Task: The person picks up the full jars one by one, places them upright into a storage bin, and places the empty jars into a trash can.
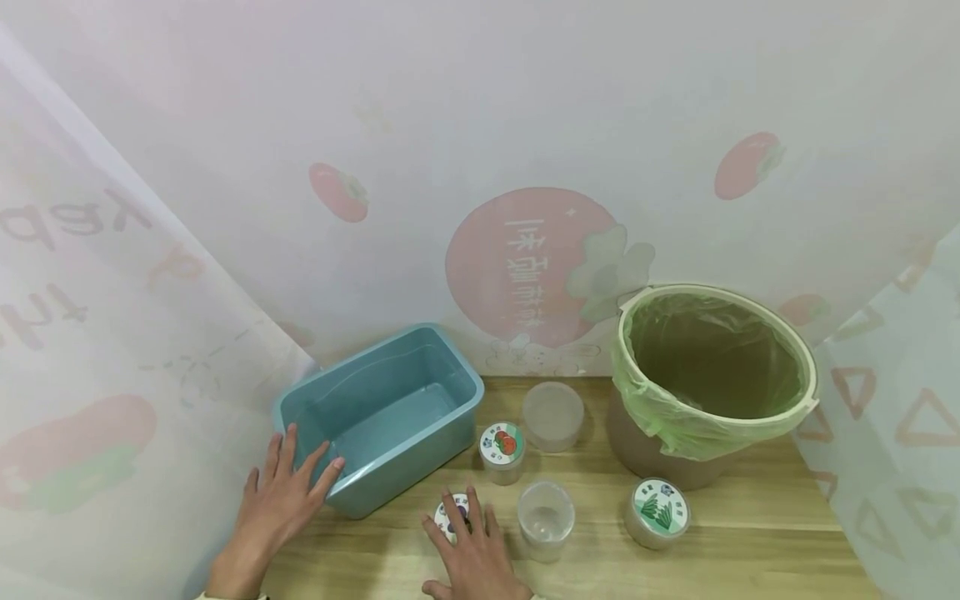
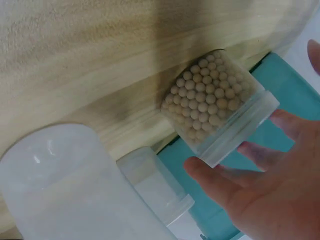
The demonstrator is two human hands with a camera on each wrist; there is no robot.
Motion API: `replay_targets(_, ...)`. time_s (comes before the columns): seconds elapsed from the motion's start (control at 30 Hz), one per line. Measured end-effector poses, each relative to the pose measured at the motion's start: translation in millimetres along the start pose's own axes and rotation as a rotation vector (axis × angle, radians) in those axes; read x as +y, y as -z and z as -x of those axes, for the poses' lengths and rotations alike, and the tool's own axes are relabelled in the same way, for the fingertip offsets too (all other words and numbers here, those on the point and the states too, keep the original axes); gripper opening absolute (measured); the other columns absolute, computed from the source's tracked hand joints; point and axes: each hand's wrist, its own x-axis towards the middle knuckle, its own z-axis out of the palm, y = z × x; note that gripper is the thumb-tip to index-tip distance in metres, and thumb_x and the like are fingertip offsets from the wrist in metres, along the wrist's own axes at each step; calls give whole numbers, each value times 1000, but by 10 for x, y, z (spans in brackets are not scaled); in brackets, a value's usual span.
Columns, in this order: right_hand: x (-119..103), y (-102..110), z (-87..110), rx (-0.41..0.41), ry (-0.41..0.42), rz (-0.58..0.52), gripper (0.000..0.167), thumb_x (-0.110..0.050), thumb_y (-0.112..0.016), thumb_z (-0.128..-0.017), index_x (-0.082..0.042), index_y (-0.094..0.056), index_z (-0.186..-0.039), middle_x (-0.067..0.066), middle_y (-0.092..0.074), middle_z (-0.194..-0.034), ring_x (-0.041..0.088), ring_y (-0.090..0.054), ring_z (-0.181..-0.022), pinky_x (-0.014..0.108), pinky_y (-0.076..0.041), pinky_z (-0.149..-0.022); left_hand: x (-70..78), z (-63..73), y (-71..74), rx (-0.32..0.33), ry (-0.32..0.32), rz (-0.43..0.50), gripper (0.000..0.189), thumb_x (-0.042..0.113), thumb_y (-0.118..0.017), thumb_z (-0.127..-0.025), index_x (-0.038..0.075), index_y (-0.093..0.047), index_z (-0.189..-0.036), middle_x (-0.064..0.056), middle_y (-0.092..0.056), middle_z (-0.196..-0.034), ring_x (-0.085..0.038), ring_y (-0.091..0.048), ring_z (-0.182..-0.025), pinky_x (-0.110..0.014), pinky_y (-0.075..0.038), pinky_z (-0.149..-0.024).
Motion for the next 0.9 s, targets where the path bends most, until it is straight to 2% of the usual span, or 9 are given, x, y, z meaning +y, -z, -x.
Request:
replay_targets(0.17, 9, -3, -24, 3, -9, 11, 85, -65, -81, -91, -28, -52, -162, 18, -41, -171, 51, -48, -151, 59, -61, -101, -3, -1, -10, 21, -3, -9, 90, 79, -26, -108, 13, -48, -165, -26, 6, -182, -54, 7, -166, -88, -6, -122)
replay_targets(0.3, 9, 8, -49, -5, -18, 45, 80, -59, -85, -90, -33, -54, -159, 15, -44, -170, 47, -51, -149, 54, -63, -98, -6, 4, -22, 41, -2, -22, 89, 78, -27, -109, 11, -54, -161, -27, 3, -182, -55, 4, -167, -90, -7, -120)
replay_targets(0.6, 44, -13, -89, 44, 12, 86, 72, -38, -94, -85, -38, -59, -149, 12, -48, -164, 44, -55, -141, 46, -66, -83, -19, 8, -49, 45, 2, -37, 88, 77, -27, -109, 12, -55, -161, -27, 2, -182, -55, 4, -166, -89, -8, -121)
replay_targets(0.9, 69, -9, -130, 68, 28, 124, 69, -39, -95, -85, -38, -60, -144, 12, -52, -160, 40, -58, -136, 43, -65, -79, -37, -7, -66, 63, -7, -31, 84, 75, -30, -110, 12, -56, -160, -27, 0, -182, -55, 2, -167, -90, -7, -119)
